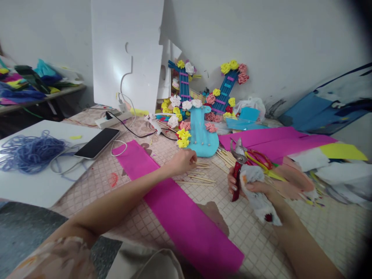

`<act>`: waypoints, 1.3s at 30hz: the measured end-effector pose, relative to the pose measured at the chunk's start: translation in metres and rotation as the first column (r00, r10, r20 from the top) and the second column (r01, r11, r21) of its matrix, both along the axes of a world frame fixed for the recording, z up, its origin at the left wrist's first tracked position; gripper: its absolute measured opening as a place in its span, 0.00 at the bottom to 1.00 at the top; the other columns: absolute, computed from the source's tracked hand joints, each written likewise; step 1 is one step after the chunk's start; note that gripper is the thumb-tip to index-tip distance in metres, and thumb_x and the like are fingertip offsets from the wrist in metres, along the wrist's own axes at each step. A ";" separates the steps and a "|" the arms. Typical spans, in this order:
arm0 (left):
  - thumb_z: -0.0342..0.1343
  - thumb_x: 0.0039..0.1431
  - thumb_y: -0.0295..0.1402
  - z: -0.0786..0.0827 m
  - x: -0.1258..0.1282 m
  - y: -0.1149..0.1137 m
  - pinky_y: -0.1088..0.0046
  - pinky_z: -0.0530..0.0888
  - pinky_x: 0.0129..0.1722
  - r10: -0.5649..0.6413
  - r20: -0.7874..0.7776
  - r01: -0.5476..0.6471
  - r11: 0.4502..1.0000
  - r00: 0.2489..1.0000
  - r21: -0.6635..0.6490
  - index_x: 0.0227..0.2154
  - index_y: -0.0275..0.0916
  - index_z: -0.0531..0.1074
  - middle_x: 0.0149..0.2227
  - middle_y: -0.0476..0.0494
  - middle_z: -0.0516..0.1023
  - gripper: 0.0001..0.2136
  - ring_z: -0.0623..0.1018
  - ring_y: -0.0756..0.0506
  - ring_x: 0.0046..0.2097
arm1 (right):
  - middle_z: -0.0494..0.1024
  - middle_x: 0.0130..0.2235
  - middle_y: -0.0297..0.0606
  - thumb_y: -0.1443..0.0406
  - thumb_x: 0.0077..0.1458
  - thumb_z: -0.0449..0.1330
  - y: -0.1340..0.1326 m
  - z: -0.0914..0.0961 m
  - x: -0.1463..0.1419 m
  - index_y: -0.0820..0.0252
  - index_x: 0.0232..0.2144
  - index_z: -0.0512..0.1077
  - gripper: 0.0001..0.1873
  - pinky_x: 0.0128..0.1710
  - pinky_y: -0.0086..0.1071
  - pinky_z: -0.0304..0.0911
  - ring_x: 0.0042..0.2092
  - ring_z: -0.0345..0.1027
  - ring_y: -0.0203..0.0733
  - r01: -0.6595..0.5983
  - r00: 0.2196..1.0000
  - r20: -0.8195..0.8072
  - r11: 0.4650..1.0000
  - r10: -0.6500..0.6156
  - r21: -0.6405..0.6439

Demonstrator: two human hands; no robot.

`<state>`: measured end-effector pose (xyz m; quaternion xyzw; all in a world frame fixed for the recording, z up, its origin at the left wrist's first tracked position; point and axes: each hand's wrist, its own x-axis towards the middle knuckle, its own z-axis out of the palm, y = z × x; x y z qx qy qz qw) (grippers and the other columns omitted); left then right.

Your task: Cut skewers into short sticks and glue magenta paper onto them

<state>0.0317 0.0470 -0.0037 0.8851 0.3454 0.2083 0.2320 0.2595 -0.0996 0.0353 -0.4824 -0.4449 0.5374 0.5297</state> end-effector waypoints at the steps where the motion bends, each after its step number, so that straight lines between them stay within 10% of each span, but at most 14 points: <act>1: 0.57 0.50 0.28 0.002 -0.001 0.000 0.76 0.67 0.31 0.000 0.000 0.000 1.000 1.000 0.000 0.31 0.35 0.72 0.30 0.46 0.74 0.05 0.73 0.49 0.32 | 0.75 0.39 0.41 0.67 0.40 0.60 -0.006 0.000 0.001 0.52 0.32 0.72 0.11 0.36 0.42 0.67 0.41 0.69 0.49 0.008 1.000 0.005 1.000 -0.008 0.013; 7: 0.65 0.43 0.36 0.008 -0.008 -0.002 0.73 0.69 0.35 -0.053 -0.080 0.053 0.999 0.995 0.000 0.34 0.35 0.71 0.34 0.45 0.74 0.15 0.73 0.46 0.36 | 0.74 0.42 0.39 0.70 0.40 0.63 -0.039 -0.002 0.005 0.49 0.32 0.73 0.14 0.42 0.42 0.66 0.44 0.67 0.49 0.027 0.999 0.024 0.997 -0.029 0.074; 19: 0.68 0.40 0.36 0.017 -0.009 -0.013 0.70 0.69 0.40 -0.090 -0.163 0.090 0.996 0.983 -0.005 0.37 0.34 0.69 0.38 0.42 0.72 0.21 0.72 0.43 0.41 | 0.74 0.39 0.42 0.64 0.43 0.59 0.010 -0.008 0.008 0.52 0.35 0.70 0.12 0.32 0.42 0.67 0.39 0.69 0.48 -0.161 0.986 -0.044 0.987 0.160 -0.017; 39: 0.66 0.44 0.33 0.011 -0.003 -0.020 0.69 0.69 0.42 -0.062 -0.124 0.071 0.995 0.990 0.071 0.37 0.35 0.69 0.40 0.41 0.71 0.18 0.71 0.43 0.43 | 0.72 0.32 0.38 0.66 0.43 0.59 0.000 0.002 -0.001 0.55 0.37 0.69 0.15 0.34 0.41 0.66 0.31 0.66 0.43 -0.190 0.965 -0.195 0.980 0.174 -0.067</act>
